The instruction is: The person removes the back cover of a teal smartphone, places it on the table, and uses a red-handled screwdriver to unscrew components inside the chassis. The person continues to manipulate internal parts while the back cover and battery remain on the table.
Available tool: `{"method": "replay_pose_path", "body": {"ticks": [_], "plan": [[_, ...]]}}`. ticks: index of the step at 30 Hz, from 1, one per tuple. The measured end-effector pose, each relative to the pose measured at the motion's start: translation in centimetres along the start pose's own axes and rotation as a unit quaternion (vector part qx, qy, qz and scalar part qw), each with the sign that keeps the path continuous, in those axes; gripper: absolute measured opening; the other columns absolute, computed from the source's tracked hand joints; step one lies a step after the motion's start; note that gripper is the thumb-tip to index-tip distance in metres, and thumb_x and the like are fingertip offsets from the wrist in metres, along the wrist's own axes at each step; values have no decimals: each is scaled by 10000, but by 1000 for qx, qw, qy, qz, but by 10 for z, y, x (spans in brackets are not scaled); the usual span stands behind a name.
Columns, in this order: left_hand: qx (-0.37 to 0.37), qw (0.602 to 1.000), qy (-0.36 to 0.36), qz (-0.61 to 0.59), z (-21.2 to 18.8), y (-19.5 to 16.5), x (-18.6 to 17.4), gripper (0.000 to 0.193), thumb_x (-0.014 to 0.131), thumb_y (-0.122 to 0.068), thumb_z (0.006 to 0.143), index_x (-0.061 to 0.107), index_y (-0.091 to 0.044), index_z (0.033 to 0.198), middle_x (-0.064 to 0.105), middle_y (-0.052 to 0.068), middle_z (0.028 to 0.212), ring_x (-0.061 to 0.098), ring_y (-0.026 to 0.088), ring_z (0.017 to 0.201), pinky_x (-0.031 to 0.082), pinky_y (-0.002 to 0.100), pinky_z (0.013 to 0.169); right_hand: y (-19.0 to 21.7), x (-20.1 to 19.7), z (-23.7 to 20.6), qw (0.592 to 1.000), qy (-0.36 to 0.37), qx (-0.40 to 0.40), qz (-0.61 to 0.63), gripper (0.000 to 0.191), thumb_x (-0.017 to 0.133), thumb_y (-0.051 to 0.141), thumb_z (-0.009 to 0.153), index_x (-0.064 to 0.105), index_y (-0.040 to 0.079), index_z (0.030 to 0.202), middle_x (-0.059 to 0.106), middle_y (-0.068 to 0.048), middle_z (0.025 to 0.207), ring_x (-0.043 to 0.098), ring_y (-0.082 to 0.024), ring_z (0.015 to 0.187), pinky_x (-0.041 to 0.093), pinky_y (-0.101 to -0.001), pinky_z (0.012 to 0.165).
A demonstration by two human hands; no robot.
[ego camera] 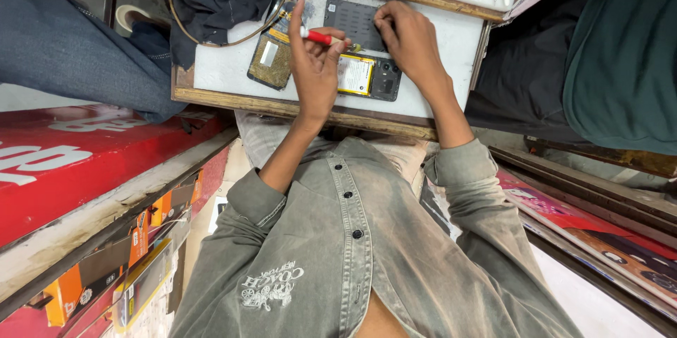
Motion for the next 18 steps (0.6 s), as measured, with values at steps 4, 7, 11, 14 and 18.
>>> {"method": "replay_pose_path", "body": {"ticks": [4, 7, 11, 14, 18], "plan": [[4, 992, 71, 102, -9, -9, 26, 675, 635, 67, 1040, 319, -139, 1600, 752, 107, 1102, 762, 188, 1032, 644, 340, 968, -13, -25, -27, 994, -66, 78, 40, 99, 689, 57, 1016, 701, -33, 1054, 697, -151, 836, 633, -236, 695, 487, -366, 628], [75, 971, 140, 177, -19, -28, 54, 560, 623, 99, 1015, 435, -133, 1490, 728, 112, 1128, 761, 223, 1063, 620, 328, 934, -26, -33, -72, 977, -92, 182, 69, 127, 650, 81, 1054, 728, -11, 1097, 684, -135, 746, 623, -178, 651, 469, -349, 599], [99, 952, 212, 198, -22, -33, 80, 592, 626, 157, 955, 452, -103, 1458, 697, 131, 1075, 740, 245, 984, 587, 353, 856, -5, -31, -128, 971, -144, 170, 92, 138, 642, 45, 1035, 722, 9, 1143, 721, -126, 916, 684, -157, 696, 532, -331, 646], [101, 941, 242, 215, -22, -36, 89, 669, 592, 212, 897, 447, -97, 1472, 671, 133, 1022, 720, 255, 948, 581, 366, 825, 15, -25, -154, 980, -131, 151, -20, 198, 691, -4, 967, 767, 10, 1149, 614, -155, 789, 572, -268, 691, 474, -396, 678], [82, 935, 267, 218, -24, -37, 93, 717, 566, 243, 868, 433, -90, 1489, 663, 136, 1015, 710, 253, 930, 583, 366, 807, 28, -25, -165, 977, -168, 129, -1, 231, 692, -34, 941, 764, 41, 1148, 639, -108, 907, 606, -260, 844, 503, -377, 750]]}}
Point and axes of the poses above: each hand's wrist, its own z-axis towards the middle knuckle, its own x-axis out of the palm, y = z × x, the point moved 10 cm from there along z, towards the middle knuckle
